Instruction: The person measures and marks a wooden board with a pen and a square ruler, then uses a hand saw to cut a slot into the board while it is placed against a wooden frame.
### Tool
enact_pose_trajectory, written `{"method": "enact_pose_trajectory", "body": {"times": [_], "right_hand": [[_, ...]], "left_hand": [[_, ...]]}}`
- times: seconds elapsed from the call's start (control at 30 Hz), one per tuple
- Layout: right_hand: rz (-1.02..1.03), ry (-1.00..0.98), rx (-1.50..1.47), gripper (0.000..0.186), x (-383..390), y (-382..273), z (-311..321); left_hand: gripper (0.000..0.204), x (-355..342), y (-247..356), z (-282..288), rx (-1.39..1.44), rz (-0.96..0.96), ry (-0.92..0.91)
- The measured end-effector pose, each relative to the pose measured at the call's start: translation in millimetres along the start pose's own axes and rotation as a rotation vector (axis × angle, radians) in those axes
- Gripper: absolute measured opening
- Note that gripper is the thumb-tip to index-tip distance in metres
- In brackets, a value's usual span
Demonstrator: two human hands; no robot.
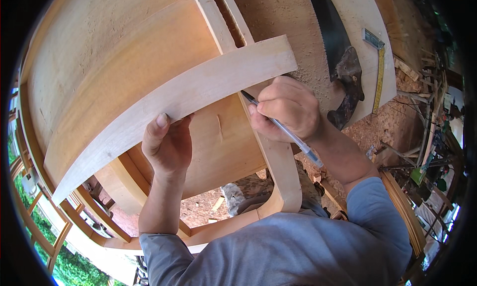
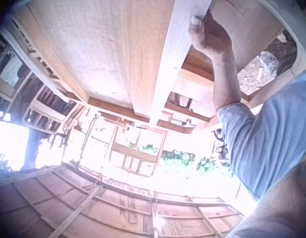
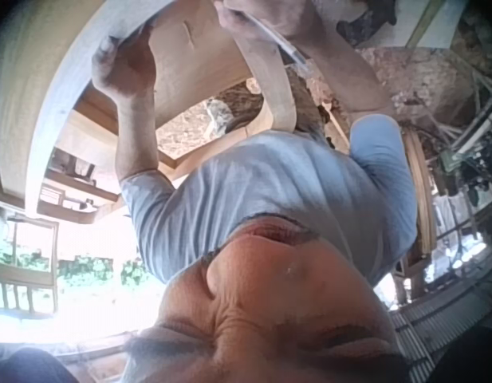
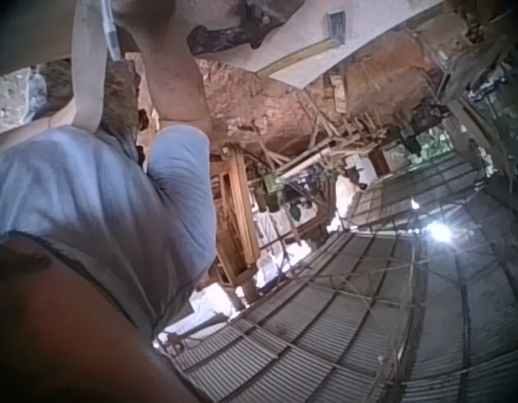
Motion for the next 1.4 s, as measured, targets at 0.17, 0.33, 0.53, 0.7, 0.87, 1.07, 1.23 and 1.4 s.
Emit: {"method": "enact_pose_trajectory", "body": {"times": [0.17,0.33,0.53,0.7,0.87,1.07,1.23,1.4], "right_hand": [[0.004,0.023,-0.012,0.031,1,1,-1],[0.069,0.024,-0.015,0.033,1,4,-1],[0.057,-0.015,0.0,0.034,0,4,0],[0.055,-0.006,-0.005,0.034,-1,3,1],[0.067,0.016,-0.014,0.035,1,5,0],[0.061,-0.008,-0.001,0.034,1,4,-1],[0.062,-0.04,0.009,0.035,-3,3,1],[0.092,0.198,-0.115,0.02,16,-2,3]], "left_hand": [[0.054,1,0,0,0.007,0.003,0.001],[0.054,1,-2,2,0.019,0.002,0.026],[0.052,0,-1,1,0.011,-0.001,0.012],[0.051,1,-2,3,0.023,0.0,-0.005],[0.05,0,-1,-1,0.005,0.002,0.015],[0.051,0,0,-4,-0.018,-0.008,0.003],[0.053,-1,-1,0,-0.014,-0.005,-0.015],[0.053,-2,2,-7,-0.033,0.004,-0.002]]}}
Point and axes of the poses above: each hand's wrist, its own x-axis away from the middle knuckle, its own z-axis out of the back of the hand, y = z × x, the point moved 1 cm from there along -x, towards the middle knuckle, and after that the axes turned 10 degrees about -y, right-handed, at the moved point
